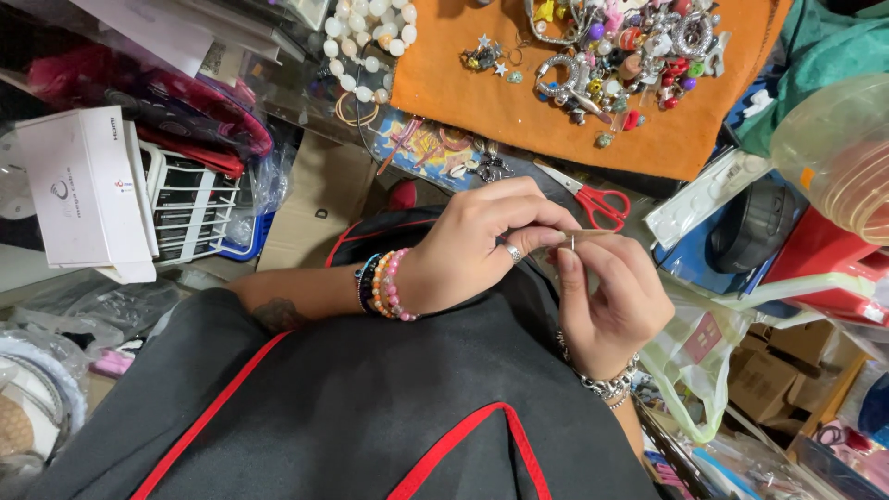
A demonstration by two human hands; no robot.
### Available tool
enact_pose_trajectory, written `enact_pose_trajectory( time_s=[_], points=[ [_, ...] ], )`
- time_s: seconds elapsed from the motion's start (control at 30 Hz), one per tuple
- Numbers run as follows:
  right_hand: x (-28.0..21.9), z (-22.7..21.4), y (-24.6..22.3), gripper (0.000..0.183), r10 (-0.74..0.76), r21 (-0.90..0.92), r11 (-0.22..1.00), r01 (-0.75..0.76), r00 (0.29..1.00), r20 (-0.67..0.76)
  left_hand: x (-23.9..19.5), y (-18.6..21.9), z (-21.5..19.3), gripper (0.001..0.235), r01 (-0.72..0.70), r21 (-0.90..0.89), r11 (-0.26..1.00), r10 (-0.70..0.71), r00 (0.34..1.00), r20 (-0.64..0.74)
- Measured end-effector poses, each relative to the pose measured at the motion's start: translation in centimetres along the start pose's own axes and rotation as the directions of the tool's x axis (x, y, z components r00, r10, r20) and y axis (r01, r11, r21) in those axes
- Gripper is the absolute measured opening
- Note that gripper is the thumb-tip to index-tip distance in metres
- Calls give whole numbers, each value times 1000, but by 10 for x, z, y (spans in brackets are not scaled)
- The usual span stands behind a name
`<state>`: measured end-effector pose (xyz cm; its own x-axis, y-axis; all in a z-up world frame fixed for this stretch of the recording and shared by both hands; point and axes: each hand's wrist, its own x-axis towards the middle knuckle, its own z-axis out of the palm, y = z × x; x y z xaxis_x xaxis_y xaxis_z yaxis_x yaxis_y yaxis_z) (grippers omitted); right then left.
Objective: The person rummages through a cluttered shelf to find a pair of red scissors. They then move to a workbench and use the scissors to cut a small piece of white material. Finally, the person picks up a small silver charm from a pile of jewelry and examines it.
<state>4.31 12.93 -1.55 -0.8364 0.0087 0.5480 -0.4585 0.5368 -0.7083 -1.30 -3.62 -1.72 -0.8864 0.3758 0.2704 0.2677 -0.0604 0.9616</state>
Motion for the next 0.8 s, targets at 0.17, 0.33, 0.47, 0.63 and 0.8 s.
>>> enact_pose_trajectory(
  time_s=[0.17, 0.33, 0.47, 0.63, 0.8],
  points=[
    [-4, 0, 4, 12, -22, -9, 1000, 22, 1000, -12, -1, -3, 2, 12, -9, 9, 1000, 9, 1000, 7],
    [-3, 1, 2, 12, -15, -10, 1000, 15, 999, -30, -3, -2, 5, 14, -12, 34, 999, 12, 1000, -2],
    [-4, -2, 1, 12, -6, -19, 1000, 6, 1000, -17, -6, 1, 8, 13, -7, 50, 999, 8, 1000, -13],
    [-7, -1, 5, 13, -24, 20, 999, 25, 999, -33, -8, 2, 10, 14, -15, 74, 997, 17, 1000, -22],
    [-11, -2, 9, 14, -31, 31, 999, 33, 999, -38, -11, 2, 12, 14, -34, 81, 996, 36, 999, -27]
  ],
)
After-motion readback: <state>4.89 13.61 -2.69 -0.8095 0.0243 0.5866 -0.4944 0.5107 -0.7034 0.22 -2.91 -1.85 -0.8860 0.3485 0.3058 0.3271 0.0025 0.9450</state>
